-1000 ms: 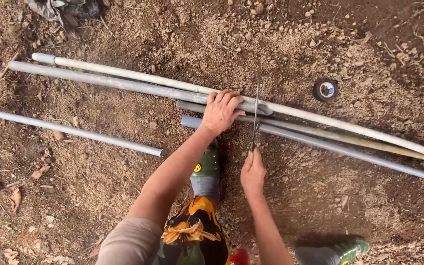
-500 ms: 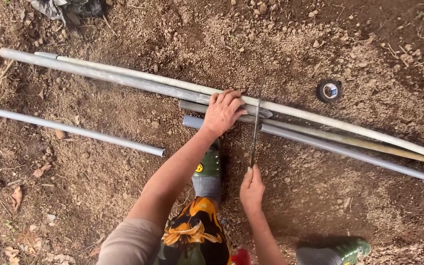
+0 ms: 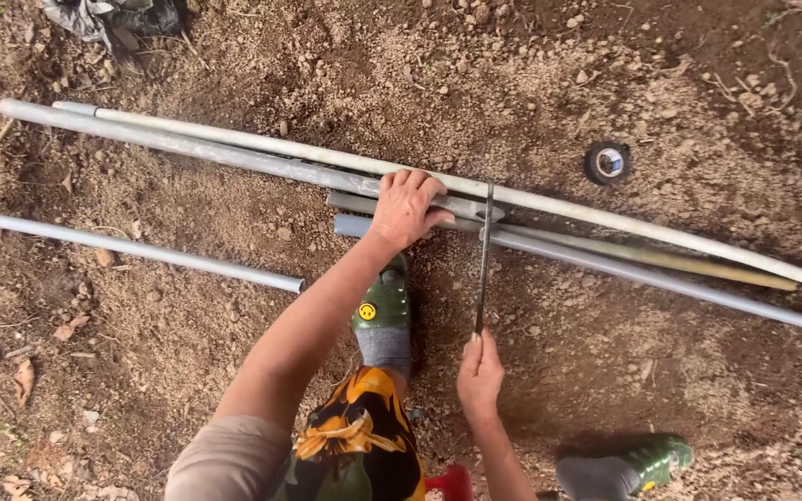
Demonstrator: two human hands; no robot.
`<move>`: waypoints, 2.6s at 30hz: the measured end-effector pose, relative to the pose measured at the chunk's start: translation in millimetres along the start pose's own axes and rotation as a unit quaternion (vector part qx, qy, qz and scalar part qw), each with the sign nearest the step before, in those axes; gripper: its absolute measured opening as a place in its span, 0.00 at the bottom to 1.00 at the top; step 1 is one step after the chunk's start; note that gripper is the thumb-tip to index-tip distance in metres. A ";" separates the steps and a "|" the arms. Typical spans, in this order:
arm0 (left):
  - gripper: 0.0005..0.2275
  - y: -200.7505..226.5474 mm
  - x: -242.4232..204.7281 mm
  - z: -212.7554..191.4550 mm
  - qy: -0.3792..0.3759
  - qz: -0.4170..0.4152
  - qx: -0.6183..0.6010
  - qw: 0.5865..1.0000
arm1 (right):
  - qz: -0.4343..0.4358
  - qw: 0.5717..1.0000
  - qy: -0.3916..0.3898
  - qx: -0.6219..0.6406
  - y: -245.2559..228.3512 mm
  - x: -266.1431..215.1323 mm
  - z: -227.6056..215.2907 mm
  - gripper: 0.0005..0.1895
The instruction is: Sawing a metal or plastic pipe with a hacksaw and then connecting pipe sections together using a coupling.
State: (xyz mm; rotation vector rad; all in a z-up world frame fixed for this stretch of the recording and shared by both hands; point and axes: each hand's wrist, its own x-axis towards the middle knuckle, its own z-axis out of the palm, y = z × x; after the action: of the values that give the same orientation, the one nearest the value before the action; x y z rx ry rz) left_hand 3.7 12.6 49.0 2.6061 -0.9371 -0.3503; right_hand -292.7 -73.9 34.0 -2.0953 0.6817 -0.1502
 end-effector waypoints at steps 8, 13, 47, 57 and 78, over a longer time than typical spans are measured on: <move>0.24 25.5 -14.5 -41.5 -0.140 0.006 0.081 0.987 | 0.058 0.998 0.027 -0.006 -26.3 -22.5 -61.9 0.12; 0.22 55.0 -37.8 -124.3 -0.171 -0.006 0.046 0.984 | 0.166 0.983 0.069 0.040 -66.6 -42.9 -102.8 0.19; 0.19 39.6 -288.6 -342.0 0.244 -0.099 -0.044 0.964 | 0.196 0.850 0.083 0.481 -222.0 -85.5 -146.6 0.09; 0.06 110.7 -283.5 -347.1 0.121 -0.156 -0.105 0.975 | 0.254 0.888 0.106 0.368 -234.5 -141.0 -142.6 0.07; 0.20 126.7 -183.5 -167.8 0.009 0.053 -0.138 0.989 | 0.147 0.921 0.223 0.285 -220.6 -158.5 -163.0 0.20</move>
State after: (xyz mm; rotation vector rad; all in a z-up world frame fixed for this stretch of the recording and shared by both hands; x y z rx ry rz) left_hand -148.2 80.7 273.0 2.2967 -0.9441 -0.3970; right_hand -392.1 -12.2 328.3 -1.3856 1.0674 -0.5958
